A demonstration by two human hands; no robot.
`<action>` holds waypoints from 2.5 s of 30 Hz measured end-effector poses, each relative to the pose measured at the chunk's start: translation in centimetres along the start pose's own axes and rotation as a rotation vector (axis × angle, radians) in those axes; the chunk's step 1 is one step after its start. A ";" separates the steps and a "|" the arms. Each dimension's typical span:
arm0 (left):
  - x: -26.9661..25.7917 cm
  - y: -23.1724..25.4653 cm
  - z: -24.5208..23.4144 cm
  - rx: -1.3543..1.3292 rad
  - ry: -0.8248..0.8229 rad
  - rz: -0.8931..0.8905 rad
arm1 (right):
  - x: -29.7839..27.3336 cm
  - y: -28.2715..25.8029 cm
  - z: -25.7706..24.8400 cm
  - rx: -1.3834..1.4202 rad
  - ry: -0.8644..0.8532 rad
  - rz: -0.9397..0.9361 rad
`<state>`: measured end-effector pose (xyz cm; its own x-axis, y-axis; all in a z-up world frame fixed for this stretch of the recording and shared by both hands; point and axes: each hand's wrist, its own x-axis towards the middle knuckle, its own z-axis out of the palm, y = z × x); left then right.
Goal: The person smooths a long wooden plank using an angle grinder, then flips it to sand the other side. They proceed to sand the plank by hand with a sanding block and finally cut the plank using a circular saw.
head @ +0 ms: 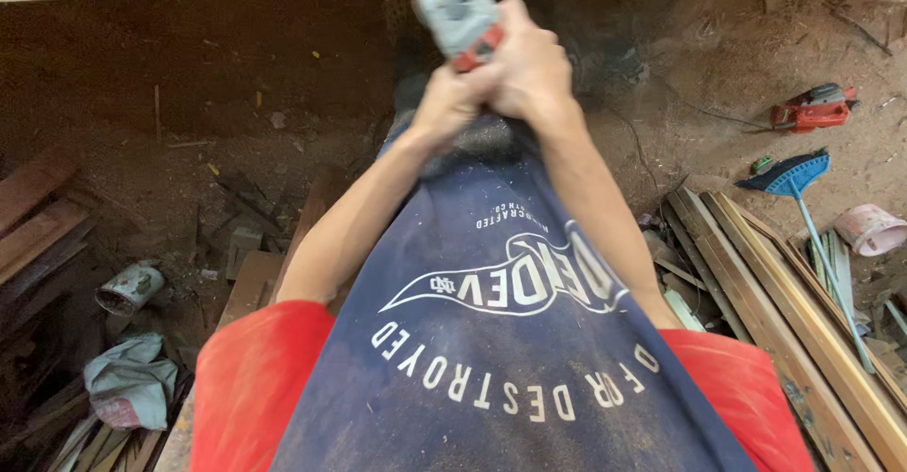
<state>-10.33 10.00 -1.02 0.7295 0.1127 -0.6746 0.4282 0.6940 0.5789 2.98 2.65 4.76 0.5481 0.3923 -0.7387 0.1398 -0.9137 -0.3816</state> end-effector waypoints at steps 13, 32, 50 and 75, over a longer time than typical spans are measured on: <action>-0.9 0.9 -1.7 0.044 -0.012 0.000 | -1.1 -1.9 0.2 0.048 0.013 -0.018; 11.3 -6.1 26.1 0.355 -0.378 -0.122 | -3.0 28.4 -12.3 0.222 0.352 0.075; 11.8 -6.5 27.8 0.300 -0.390 -0.184 | -2.5 29.9 -13.7 0.245 0.285 0.132; 9.7 -6.3 23.8 0.402 -0.264 -0.046 | -2.9 26.0 -11.4 0.286 0.312 0.020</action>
<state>6.71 -10.23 -0.31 0.7931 -0.1326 -0.5944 0.5975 0.3581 0.7174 14.45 -23.39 3.30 0.7776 0.2835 -0.5612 -0.0842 -0.8376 -0.5397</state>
